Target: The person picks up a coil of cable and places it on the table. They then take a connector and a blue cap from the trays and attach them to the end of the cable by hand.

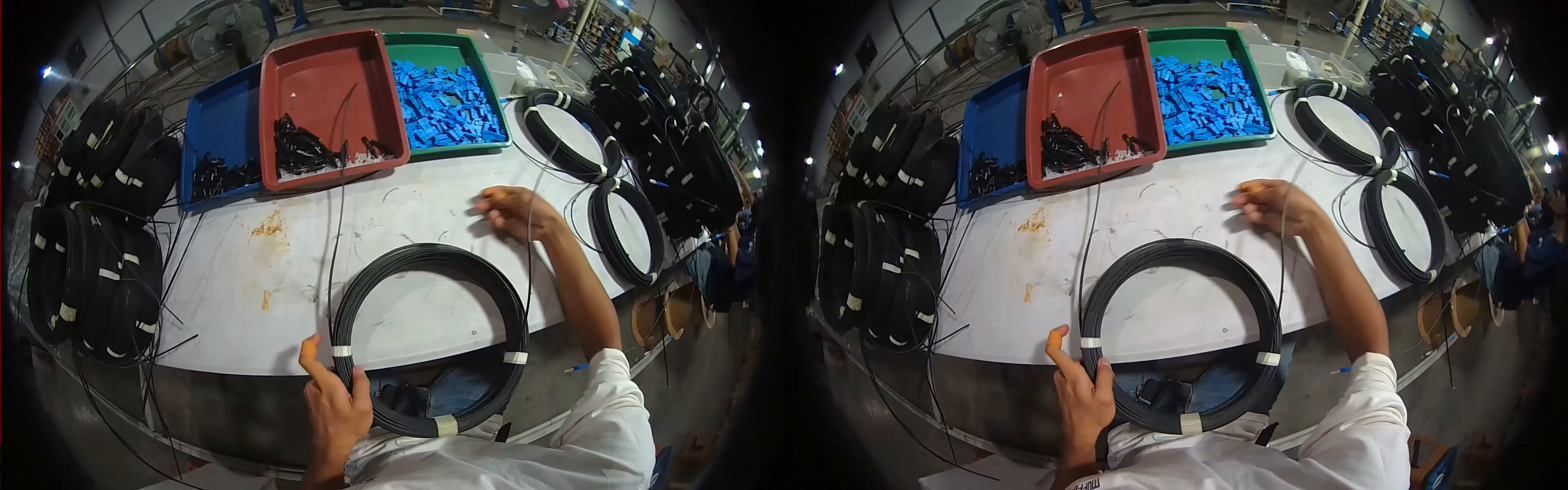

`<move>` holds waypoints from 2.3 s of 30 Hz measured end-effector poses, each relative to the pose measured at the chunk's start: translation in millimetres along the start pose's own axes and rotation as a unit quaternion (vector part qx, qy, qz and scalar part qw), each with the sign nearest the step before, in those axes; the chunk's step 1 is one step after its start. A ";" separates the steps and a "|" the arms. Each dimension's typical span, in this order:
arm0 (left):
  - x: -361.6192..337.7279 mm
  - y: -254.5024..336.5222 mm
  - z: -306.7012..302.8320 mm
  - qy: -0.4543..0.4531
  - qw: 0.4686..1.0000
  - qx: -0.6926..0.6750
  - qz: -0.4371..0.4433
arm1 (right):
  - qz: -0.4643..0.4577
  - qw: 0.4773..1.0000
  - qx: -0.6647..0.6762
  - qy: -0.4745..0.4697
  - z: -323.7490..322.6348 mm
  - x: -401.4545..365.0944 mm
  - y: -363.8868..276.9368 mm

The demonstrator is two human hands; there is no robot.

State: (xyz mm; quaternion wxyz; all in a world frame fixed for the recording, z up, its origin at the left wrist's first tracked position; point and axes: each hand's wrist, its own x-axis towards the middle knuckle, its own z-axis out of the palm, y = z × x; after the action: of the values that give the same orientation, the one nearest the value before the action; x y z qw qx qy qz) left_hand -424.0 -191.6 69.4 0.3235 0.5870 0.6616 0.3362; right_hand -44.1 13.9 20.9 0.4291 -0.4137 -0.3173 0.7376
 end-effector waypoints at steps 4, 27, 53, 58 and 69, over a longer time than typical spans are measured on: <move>12.1 6.6 -10.4 -0.045 0.997 0.054 -0.018 | -0.081 0.973 0.145 0.164 21.0 -53.0 -27.9; 70.9 -1.3 -2.0 -0.134 0.929 0.146 0.312 | -0.264 0.909 -0.232 0.225 106.6 20.0 -74.6; 291.8 -22.3 -137.0 0.084 0.942 0.224 0.234 | -0.368 0.732 -0.569 -0.067 154.0 116.4 12.2; 378.8 -56.8 -128.3 0.034 0.946 0.219 0.235 | -0.367 0.709 -0.594 -0.097 145.5 125.9 19.2; 409.0 -45.8 -109.1 -0.023 0.865 0.344 0.365 | -0.388 0.723 -0.564 -0.091 136.0 129.7 34.1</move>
State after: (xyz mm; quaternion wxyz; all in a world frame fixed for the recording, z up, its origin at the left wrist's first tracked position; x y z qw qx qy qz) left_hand -580.9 204.1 79.6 -0.0290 0.8681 0.4664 0.1675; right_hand -214.4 99.9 11.1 0.3341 -0.3505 -0.8455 0.2252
